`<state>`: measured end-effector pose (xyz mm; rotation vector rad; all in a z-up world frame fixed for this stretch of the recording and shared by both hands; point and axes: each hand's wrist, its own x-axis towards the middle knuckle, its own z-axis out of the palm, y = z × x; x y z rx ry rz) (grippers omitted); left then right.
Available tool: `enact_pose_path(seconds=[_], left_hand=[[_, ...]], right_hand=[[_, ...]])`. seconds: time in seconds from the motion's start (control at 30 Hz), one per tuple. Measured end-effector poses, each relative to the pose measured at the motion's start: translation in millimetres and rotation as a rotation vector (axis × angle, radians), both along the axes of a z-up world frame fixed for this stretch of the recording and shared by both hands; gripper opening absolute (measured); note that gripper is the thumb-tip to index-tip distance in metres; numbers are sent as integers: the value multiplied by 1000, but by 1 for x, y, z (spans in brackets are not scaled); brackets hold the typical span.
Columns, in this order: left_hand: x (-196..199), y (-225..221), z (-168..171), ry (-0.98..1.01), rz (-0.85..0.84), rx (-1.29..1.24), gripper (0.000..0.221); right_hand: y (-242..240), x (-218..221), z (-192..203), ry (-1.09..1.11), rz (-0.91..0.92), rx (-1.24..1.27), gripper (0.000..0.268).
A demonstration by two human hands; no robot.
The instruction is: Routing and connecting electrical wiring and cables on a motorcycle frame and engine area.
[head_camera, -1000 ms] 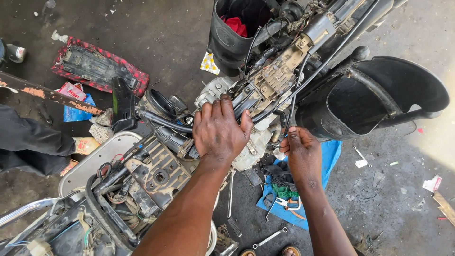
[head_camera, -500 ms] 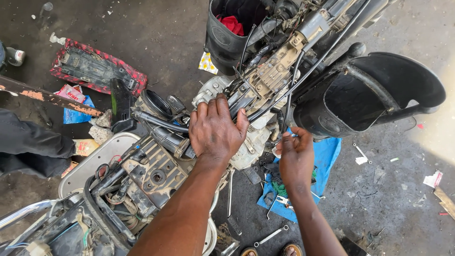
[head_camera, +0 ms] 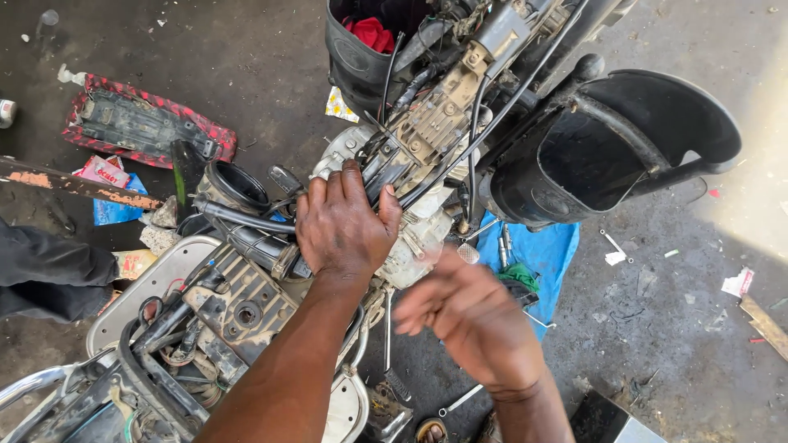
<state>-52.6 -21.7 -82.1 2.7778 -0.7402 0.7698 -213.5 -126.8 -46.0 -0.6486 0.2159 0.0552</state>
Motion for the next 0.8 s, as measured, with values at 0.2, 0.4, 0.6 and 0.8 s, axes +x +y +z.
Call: enact_pose_path(seconds=[0.2,0.4,0.6,0.8], left_hand=[[6,2,-8,-20,3,-13,55],[9,-1,-12,-88,-13,-71,55],[9,2,-13,-97,-14,-62,56],[9,0,-8,-98,-25,-48,56]], right_hand=[[-21,32,-7,240,-593,-556,29],[-86,75,-117,386,-560,-819,20],[-100,109,-139,471,-120,-872,21],[-120,144,-192,571,59,-1077,26]])
